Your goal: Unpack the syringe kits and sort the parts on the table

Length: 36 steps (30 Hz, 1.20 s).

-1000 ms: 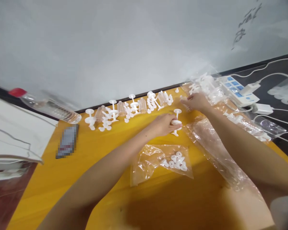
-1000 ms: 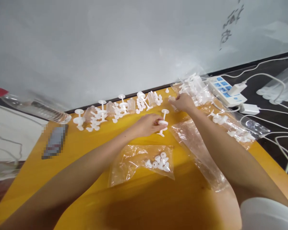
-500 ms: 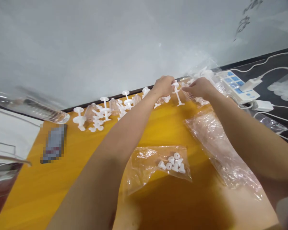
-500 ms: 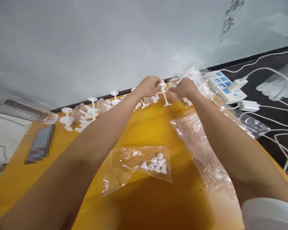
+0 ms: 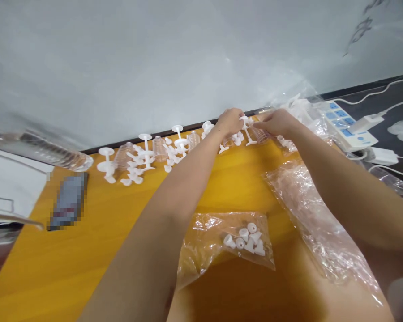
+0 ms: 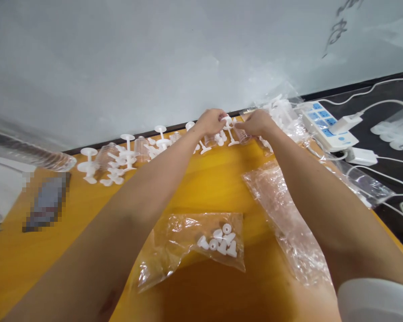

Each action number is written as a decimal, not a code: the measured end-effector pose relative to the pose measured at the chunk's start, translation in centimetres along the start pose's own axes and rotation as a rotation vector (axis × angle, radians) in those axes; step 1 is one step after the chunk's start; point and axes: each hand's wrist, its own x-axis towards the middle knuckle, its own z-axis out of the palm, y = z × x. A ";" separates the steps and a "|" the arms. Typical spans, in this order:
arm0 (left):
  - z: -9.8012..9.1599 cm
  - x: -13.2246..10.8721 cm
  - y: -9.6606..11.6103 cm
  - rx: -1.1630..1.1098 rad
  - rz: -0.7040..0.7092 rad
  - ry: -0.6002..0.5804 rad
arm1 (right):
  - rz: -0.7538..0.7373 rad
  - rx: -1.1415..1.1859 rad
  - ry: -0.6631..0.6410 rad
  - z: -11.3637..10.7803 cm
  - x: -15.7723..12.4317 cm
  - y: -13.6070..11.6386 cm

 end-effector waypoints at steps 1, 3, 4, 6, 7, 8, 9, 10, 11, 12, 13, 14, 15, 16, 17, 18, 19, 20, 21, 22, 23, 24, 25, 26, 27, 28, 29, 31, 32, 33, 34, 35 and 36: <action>-0.1 -0.1 0.1 0.011 0.003 0.000 | 0.002 -0.003 -0.002 0.0 0.0 -0.1; -0.5 -0.3 0.2 0.023 0.009 -0.002 | 0.001 -0.021 -0.003 0.0 -0.1 -0.2; -0.7 -0.4 0.3 0.024 0.011 0.002 | 0.001 -0.035 -0.002 -0.1 -0.2 -0.3; -1.1 -0.6 0.4 0.021 0.019 0.014 | 0.003 -0.064 -0.002 -0.1 -0.2 -0.5; -1.4 -0.7 0.4 0.019 0.027 0.024 | 0.007 -0.078 -0.002 -0.2 -0.2 -0.6; -1.7 -0.8 0.5 0.015 0.034 0.033 | 0.009 -0.090 -0.004 -0.2 -0.1 -0.8; -2.1 -1.0 0.5 0.008 0.043 0.045 | 0.015 -0.103 -0.006 -0.2 -0.1 -0.8; -2.5 -1.3 0.6 -0.001 0.052 0.057 | 0.019 -0.115 -0.006 -0.2 0.0 -0.9; -3.1 -1.7 0.7 -0.012 0.063 0.071 | 0.022 -0.126 -0.002 -0.2 0.1 -1.0; -3.7 -2.2 0.7 -0.023 0.073 0.089 | 0.021 -0.135 0.005 -0.2 0.3 -1.0; -4.3 -2.8 0.8 -0.034 0.084 0.109 | 0.018 -0.143 0.014 -0.1 0.4 -1.0; -5.0 -3.5 0.9 -0.047 0.097 0.128 | 0.013 -0.148 0.022 0.0 0.6 -1.0; -5.8 -4.3 0.9 -0.061 0.108 0.143 | 0.009 -0.151 0.026 0.1 0.8 -0.9; -6.6 -5.2 1.0 -0.077 0.116 0.153 | 0.005 -0.152 0.023 0.3 1.0 -0.9; -7.4 -6.2 1.0 -0.095 0.119 0.159 | 0.009 -0.155 0.019 0.4 1.1 -0.9; -8.1 -7.3 0.9 -0.115 0.117 0.161 | 0.011 -0.158 0.017 0.5 1.3 -0.9; -8.9 -8.4 0.9 -0.134 0.110 0.162 | 0.011 -0.161 0.015 0.5 1.3 -1.0; -9.5 -9.5 0.8 -0.151 0.095 0.164 | 0.013 -0.167 0.014 0.5 1.4 -1.0; -10.2 -10.7 0.6 -0.165 0.077 0.169 | 0.015 -0.175 0.015 0.5 1.4 -1.1; -10.7 -11.8 0.4 -0.176 0.057 0.175 | 0.018 -0.185 0.014 0.5 1.4 -1.1; -11.2 -12.9 0.1 -0.185 0.036 0.183 | 0.021 -0.194 0.014 0.4 1.4 -1.2; -11.6 -13.9 -0.2 -0.194 0.013 0.192 | 0.024 -0.203 0.012 0.3 1.4 -1.3; -12.0 -14.9 -0.6 -0.202 -0.012 0.200 | 0.029 -0.211 0.010 0.2 1.4 -1.4; -12.2 -15.8 -1.0 -0.212 -0.037 0.207 | 0.031 -0.218 0.008 0.2 1.3 -1.5; -12.4 -16.5 -1.4 -0.222 -0.059 0.212 | 0.031 -0.224 0.007 0.1 1.3 -1.6; -12.6 -17.3 -1.9 -0.232 -0.078 0.218 | 0.033 -0.229 0.004 0.0 1.2 -1.7; -12.6 -17.9 -2.3 -0.240 -0.093 0.224 | 0.034 -0.234 0.000 0.0 1.2 -1.8; -12.6 -18.9 -3.2 -0.249 -0.109 0.240 | 0.034 -0.242 -0.005 -0.1 1.0 -2.1; -12.5 -19.4 -3.6 -0.249 -0.113 0.247 | 0.035 -0.245 -0.011 -0.1 0.9 -2.3; -12.5 -19.7 -3.9 -0.248 -0.116 0.254 | 0.035 -0.246 -0.022 -0.1 0.8 -2.3; -12.4 -20.1 -4.2 -0.247 -0.119 0.259 | 0.032 -0.246 -0.032 -0.1 0.8 -2.4; -12.3 -20.4 -4.5 -0.245 -0.123 0.261 | 0.025 -0.246 -0.040 -0.1 0.8 -2.3; -12.2 -20.7 -4.7 -0.241 -0.132 0.261 | 0.006 -0.245 -0.041 -0.1 0.8 -2.2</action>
